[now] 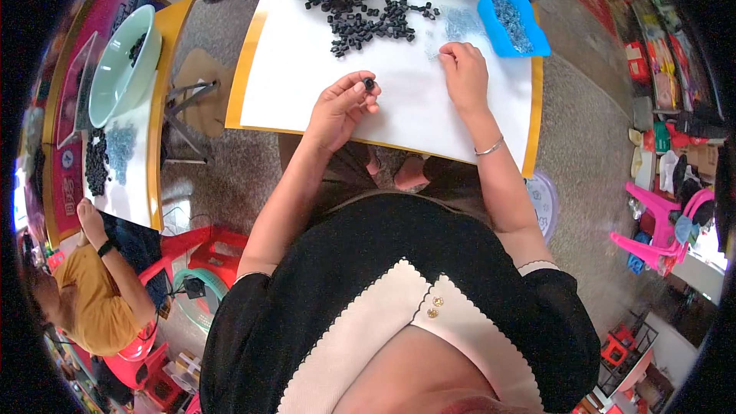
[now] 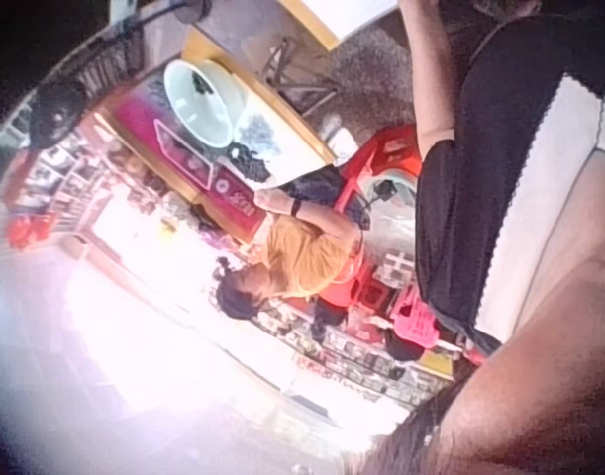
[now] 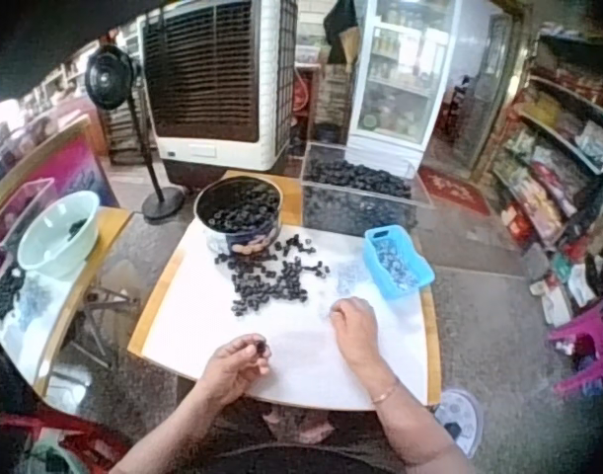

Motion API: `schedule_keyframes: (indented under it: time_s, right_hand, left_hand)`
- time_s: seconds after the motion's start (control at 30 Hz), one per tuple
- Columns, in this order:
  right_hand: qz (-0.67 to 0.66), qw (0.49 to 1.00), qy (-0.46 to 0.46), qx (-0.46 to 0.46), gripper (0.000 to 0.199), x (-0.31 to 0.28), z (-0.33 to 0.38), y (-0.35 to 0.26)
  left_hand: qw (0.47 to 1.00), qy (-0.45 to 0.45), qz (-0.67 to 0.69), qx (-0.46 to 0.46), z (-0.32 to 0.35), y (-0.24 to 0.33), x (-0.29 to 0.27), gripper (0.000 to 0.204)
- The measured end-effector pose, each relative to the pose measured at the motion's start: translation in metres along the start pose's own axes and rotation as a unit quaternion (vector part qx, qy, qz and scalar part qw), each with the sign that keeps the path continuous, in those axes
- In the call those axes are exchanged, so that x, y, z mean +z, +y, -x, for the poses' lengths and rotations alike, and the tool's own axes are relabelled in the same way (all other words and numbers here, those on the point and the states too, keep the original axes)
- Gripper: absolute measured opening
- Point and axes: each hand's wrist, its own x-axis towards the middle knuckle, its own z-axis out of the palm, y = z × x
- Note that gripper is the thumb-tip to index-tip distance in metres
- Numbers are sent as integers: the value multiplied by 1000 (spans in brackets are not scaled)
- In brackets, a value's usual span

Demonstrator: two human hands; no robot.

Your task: Manually assembling small black plastic components by inserting metal pins and connecting pieces.

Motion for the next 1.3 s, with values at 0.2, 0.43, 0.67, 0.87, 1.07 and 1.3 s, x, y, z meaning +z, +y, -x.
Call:
schedule_keyframes:
  time_s: [0.2, 0.43, 0.67, 0.87, 1.07, 1.3]
  right_hand:
    - [-157, 981, 8, 115, 10, -7, 10, 1]
    - [-488, 825, -138, 250, 11, -25, 23, -35]
    - [-475, 843, -168, 189, 9, -37, 27, -85]
    - [-398, 881, -200, 161, 11, -41, 27, -94]
    - [-515, 764, -330, 204, 14, -38, 19, -85]
    - [-399, 896, -175, 83, 12, -23, 21, -113]
  left_hand:
    - [1000, 2, 10, -2, -1, -1, 2, 25]
    - [996, 50, -65, -32, -5, 2, 23, 25]
    - [998, 7, -64, -29, -3, -2, 35, 23]
    - [990, -13, -128, -54, 2, 4, 30, 21]
    - [979, -122, -92, -136, 8, 21, 20, 23]
    - [992, -92, -20, -85, 1, 20, 8, 29]
